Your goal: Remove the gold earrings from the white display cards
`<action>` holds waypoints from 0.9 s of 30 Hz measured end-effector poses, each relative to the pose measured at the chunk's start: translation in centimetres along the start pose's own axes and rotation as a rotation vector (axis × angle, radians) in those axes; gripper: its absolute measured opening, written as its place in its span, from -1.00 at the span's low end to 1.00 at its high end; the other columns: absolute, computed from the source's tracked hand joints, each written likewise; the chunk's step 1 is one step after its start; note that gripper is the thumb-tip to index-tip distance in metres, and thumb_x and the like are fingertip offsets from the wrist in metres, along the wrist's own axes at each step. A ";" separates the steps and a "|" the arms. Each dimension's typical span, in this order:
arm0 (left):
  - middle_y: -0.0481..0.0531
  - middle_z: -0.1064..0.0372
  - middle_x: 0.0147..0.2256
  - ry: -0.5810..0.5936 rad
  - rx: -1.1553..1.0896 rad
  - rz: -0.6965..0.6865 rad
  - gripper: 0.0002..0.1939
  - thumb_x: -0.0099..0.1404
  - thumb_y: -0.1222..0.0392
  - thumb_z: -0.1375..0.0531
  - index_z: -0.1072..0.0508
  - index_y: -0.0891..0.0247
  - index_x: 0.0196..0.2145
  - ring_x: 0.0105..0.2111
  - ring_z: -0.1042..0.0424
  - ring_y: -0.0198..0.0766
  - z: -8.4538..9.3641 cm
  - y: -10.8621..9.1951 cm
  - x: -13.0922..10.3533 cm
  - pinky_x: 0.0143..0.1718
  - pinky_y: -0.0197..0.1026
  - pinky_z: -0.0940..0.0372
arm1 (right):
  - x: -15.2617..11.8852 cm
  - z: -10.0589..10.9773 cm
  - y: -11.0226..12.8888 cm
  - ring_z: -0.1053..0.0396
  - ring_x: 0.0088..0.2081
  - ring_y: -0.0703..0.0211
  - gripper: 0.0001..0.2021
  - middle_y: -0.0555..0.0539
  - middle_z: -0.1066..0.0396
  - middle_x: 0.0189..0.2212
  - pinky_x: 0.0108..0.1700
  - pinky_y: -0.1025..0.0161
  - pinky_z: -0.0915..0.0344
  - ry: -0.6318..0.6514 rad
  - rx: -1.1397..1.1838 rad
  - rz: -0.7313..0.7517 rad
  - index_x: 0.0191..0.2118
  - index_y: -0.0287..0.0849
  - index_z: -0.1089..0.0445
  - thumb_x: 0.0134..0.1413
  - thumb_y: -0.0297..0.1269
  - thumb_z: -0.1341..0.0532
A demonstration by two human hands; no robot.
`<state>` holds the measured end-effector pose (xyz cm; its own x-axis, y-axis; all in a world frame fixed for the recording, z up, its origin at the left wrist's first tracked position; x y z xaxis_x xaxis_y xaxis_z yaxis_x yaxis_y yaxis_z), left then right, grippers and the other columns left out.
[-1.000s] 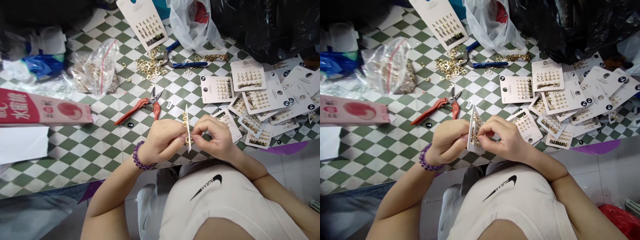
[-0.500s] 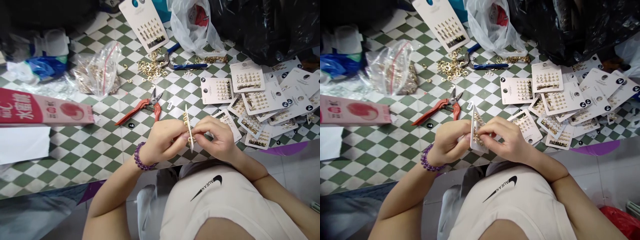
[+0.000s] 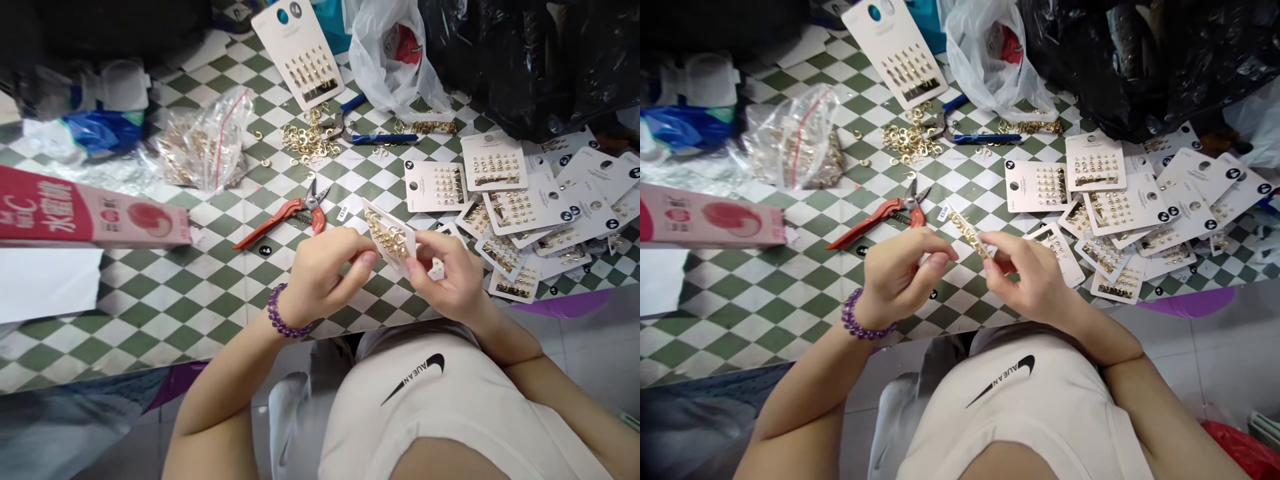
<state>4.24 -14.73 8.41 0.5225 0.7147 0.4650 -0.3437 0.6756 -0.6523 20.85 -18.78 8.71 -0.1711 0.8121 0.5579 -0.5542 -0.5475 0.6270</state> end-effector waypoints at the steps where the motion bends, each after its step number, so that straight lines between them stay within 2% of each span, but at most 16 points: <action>1: -0.06 -0.34 -0.56 -0.007 0.023 0.014 -0.81 0.31 0.33 -0.01 -0.38 0.30 -0.42 -0.58 -0.27 -0.41 0.1 0.1 0.1 -0.52 -0.32 -0.19 | 0.0 0.3 -0.3 -0.30 -0.52 0.41 -0.68 0.07 -0.40 -0.41 -0.44 0.41 -0.34 0.002 -0.016 -0.022 -0.02 -0.14 -0.24 0.09 -0.48 -0.15; 4: -0.07 -0.35 -0.56 -0.045 0.120 0.042 -0.80 0.30 0.33 -0.01 -0.38 0.28 -0.43 -0.59 -0.26 -0.41 1.0 1.1 0.6 -0.54 -0.32 -0.18 | -0.1 0.8 -1.7 -0.25 -0.55 0.40 -0.67 0.12 -0.30 -0.51 -0.49 0.41 -0.30 0.025 -0.003 -0.136 0.01 -0.11 -0.23 0.11 -0.44 -0.16; 6: -0.07 -0.38 -0.53 -0.052 0.246 0.100 -0.82 0.30 0.31 -0.02 -0.39 0.27 -0.40 -0.58 -0.25 -0.40 1.7 2.7 1.3 -0.54 -0.30 -0.16 | -0.3 1.0 -2.7 -0.25 -0.54 0.38 -0.68 0.12 -0.26 -0.54 -0.51 0.41 -0.27 -0.005 0.072 -0.242 0.03 -0.08 -0.22 0.15 -0.41 -0.15; 8: -0.05 -0.42 -0.45 0.031 0.428 0.199 -0.85 0.30 0.28 -0.06 -0.43 0.24 -0.31 -0.51 -0.29 -0.35 2.1 5.0 2.5 -0.55 -0.28 -0.12 | -0.5 0.9 -3.4 -0.26 -0.51 0.37 -0.69 0.10 -0.26 -0.53 -0.50 0.40 -0.26 -0.058 0.202 -0.347 0.04 -0.08 -0.21 0.18 -0.37 -0.14; 10: 0.02 -0.46 -0.29 0.137 0.618 0.232 -0.83 0.29 0.24 -0.09 -0.46 0.23 -0.21 -0.39 -0.31 -0.27 2.3 7.5 3.8 -0.54 -0.25 -0.06 | -0.7 0.6 -3.8 -0.27 -0.50 0.36 -0.71 0.08 -0.26 -0.52 -0.51 0.40 -0.25 -0.101 0.341 -0.436 0.04 -0.08 -0.20 0.20 -0.31 -0.13; 12: 0.07 -0.45 -0.14 0.206 0.735 0.190 -0.74 0.30 0.25 -0.08 -0.44 0.22 -0.07 -0.33 -0.26 -0.21 2.2 9.9 5.0 -0.51 -0.22 0.00 | -0.9 0.4 -4.0 -0.26 -0.52 0.37 -0.73 0.08 -0.27 -0.51 -0.53 0.41 -0.24 -0.125 0.472 -0.505 0.02 -0.08 -0.21 0.20 -0.28 -0.14; 14: 0.08 -0.41 -0.08 0.227 0.770 0.123 -0.68 0.31 0.25 -0.09 -0.39 0.21 0.01 -0.32 -0.19 -0.20 1.8 12.1 5.7 -0.48 -0.20 0.03 | -1.0 0.2 -4.0 -0.25 -0.54 0.38 -0.74 0.08 -0.27 -0.51 -0.55 0.43 -0.23 -0.141 0.597 -0.560 0.00 -0.07 -0.22 0.19 -0.27 -0.15; 15: 0.09 -0.41 -0.09 0.219 0.775 0.095 -0.67 0.29 0.22 -0.11 -0.38 0.21 0.02 -0.34 -0.15 -0.20 1.6 13.0 5.9 -0.48 -0.21 0.05 | -1.0 0.1 -4.0 -0.24 -0.54 0.39 -0.74 0.09 -0.27 -0.52 -0.55 0.44 -0.23 -0.147 0.655 -0.584 -0.01 -0.07 -0.23 0.18 -0.27 -0.16; 17: 0.09 -0.40 -0.20 0.177 0.774 0.051 -0.73 0.28 0.12 -0.16 -0.44 0.22 -0.09 -0.40 -0.07 -0.22 1.1 14.5 5.8 -0.49 -0.20 0.09 | -1.1 0.1 -4.1 -0.21 -0.56 0.40 -0.75 0.10 -0.25 -0.54 -0.56 0.45 -0.21 -0.150 0.753 -0.631 -0.04 -0.07 -0.25 0.16 -0.27 -0.18; 19: 0.06 -0.35 -0.34 0.073 0.801 0.038 -0.77 0.25 0.05 -0.18 -0.47 0.20 -0.21 -0.44 -0.01 -0.22 0.9 15.3 5.5 -0.51 -0.21 0.14 | -1.1 0.1 -4.2 -0.18 -0.58 0.40 -0.76 0.10 -0.23 -0.56 -0.57 0.45 -0.19 -0.138 0.832 -0.676 -0.06 -0.08 -0.27 0.14 -0.27 -0.19; 23: 0.01 -0.26 -0.45 -0.116 0.764 -0.050 -0.87 0.23 0.09 -0.20 -0.47 0.17 -0.33 -0.47 0.03 -0.23 0.7 15.4 4.4 -0.52 -0.19 0.20 | -1.0 -0.1 -4.3 -0.17 -0.58 0.38 -0.76 0.09 -0.27 -0.55 -0.58 0.43 -0.17 -0.115 0.933 -0.721 -0.07 -0.06 -0.30 0.12 -0.27 -0.19; 27: 0.01 -0.30 -0.43 -0.178 0.719 -0.016 -0.94 0.17 0.15 -0.24 -0.45 0.13 -0.36 -0.42 -0.03 -0.20 0.8 14.9 3.7 -0.47 -0.18 0.14 | -0.9 0.0 -4.2 -0.16 -0.58 0.38 -0.77 0.09 -0.26 -0.55 -0.58 0.42 -0.16 -0.153 0.929 -0.713 -0.09 -0.04 -0.33 0.09 -0.28 -0.19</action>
<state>0.39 -1.83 0.89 0.4178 0.6813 0.6011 -0.7957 0.5937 -0.1199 23.30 -17.25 5.54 0.0711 0.9958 -0.0585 0.3314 0.0317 0.9430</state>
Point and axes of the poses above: each hand's wrist, its own x-axis towards the middle knuckle, its own z-axis out of the back of the hand, y = z × x, the point moved 3 cm from there along x, towards the middle knuckle
